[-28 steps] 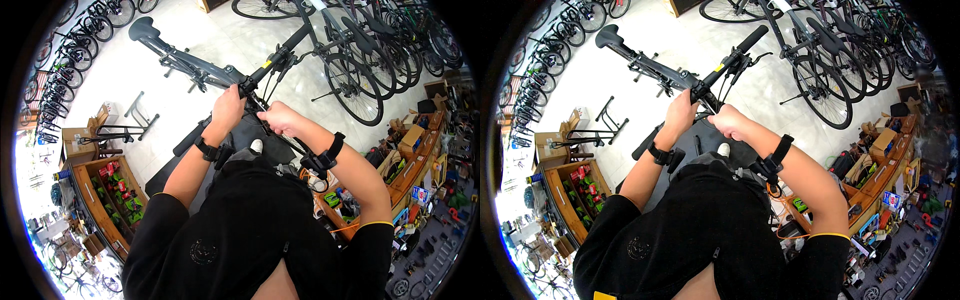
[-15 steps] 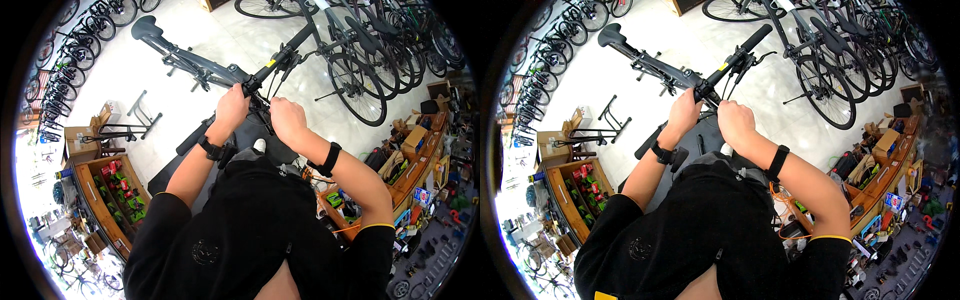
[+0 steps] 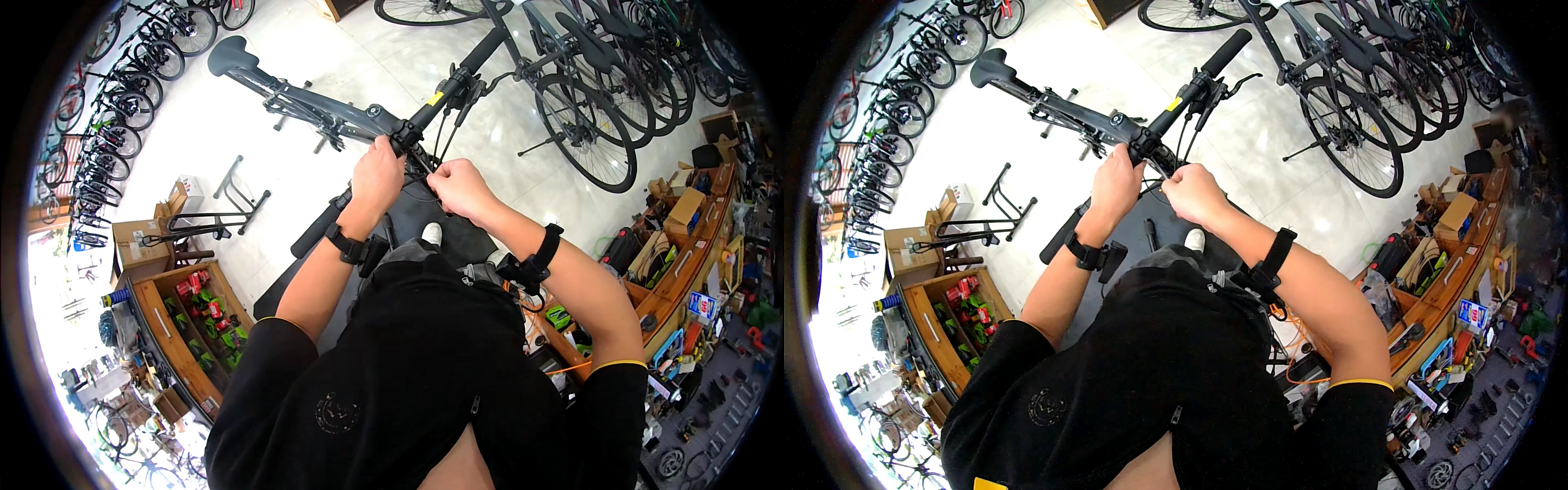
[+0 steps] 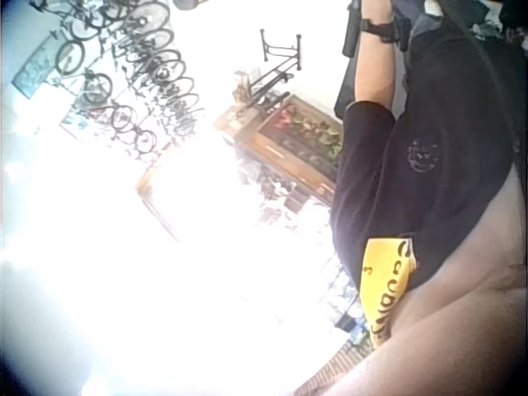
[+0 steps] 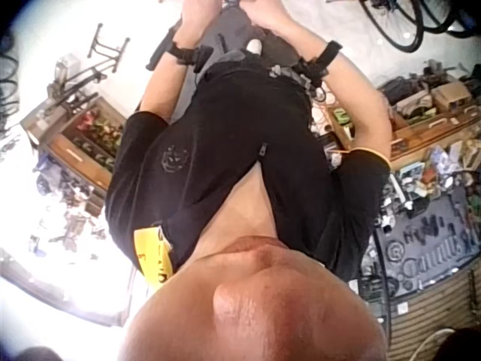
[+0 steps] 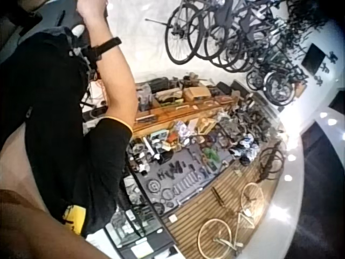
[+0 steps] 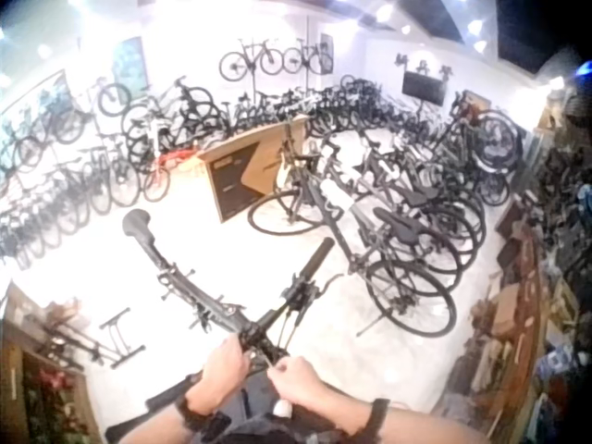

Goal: The person installs a bicycle handlebar onto the bike's stem using an Allen wrench. They align the bar, insert the bolts, and tighten them to secure the handlebar in place. The person then adjusts the brake levers and grip position on the handlebar.

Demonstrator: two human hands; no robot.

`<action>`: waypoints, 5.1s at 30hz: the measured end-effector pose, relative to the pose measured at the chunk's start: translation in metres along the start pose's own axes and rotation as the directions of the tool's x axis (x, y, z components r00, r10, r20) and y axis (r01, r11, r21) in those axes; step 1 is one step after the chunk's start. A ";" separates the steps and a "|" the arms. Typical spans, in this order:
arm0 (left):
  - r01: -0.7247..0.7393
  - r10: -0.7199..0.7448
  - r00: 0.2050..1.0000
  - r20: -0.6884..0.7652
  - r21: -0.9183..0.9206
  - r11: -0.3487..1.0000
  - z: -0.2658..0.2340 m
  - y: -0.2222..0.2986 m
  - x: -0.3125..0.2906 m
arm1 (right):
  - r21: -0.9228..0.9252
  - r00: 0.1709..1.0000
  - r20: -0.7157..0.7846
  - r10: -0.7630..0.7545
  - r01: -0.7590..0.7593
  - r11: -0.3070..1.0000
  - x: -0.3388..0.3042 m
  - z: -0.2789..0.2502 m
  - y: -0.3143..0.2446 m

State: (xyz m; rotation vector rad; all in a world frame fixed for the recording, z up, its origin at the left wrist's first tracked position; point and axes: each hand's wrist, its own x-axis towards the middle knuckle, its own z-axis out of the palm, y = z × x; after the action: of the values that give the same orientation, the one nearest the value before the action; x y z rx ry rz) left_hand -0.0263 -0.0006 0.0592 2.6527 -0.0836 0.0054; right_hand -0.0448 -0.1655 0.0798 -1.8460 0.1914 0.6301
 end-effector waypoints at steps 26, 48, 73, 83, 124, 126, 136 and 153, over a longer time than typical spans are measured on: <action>0.042 -0.032 0.995 0.090 -0.115 0.992 -0.011 0.003 0.004 | 0.295 0.910 0.345 0.229 -0.337 0.894 -0.003 -0.023 0.001; 0.112 -0.067 0.961 0.268 -0.157 0.981 -0.024 0.002 0.015 | -0.039 0.984 0.132 -0.121 0.127 0.991 -0.006 -0.037 -0.002; 0.104 -0.066 0.965 0.255 -0.141 0.985 -0.019 -0.005 0.019 | 0.041 0.927 0.265 0.265 -0.286 0.957 0.004 -0.018 -0.006; 0.117 -0.082 0.972 0.221 -0.154 0.981 -0.014 -0.006 0.015 | -0.920 0.904 -0.039 -0.427 0.134 0.368 -0.017 0.007 -0.021; 0.510 0.126 0.860 0.495 -0.816 -0.274 0.017 0.031 0.007 | 0.617 0.911 0.314 0.269 -0.411 0.671 -0.001 -0.030 -0.057; 0.519 0.127 0.849 0.513 -0.764 -0.383 0.020 0.030 0.009 | 0.529 0.947 0.188 0.259 -0.320 0.786 -0.001 -0.030 -0.052; 0.563 -0.081 0.781 0.619 -0.754 -0.338 0.012 0.046 0.010 | -0.881 0.738 0.281 -0.614 0.451 0.140 -0.072 -0.050 -0.056; 0.506 0.126 0.859 0.496 -0.784 -0.361 0.009 0.034 0.002 | 0.182 0.981 0.101 0.168 -0.185 0.966 -0.045 -0.058 -0.047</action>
State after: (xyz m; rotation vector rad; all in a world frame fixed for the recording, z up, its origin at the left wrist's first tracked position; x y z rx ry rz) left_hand -0.0269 -0.0351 0.0673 0.6729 0.2241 -0.5312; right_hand -0.0437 -0.2089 0.1551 -1.6257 0.3516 0.7848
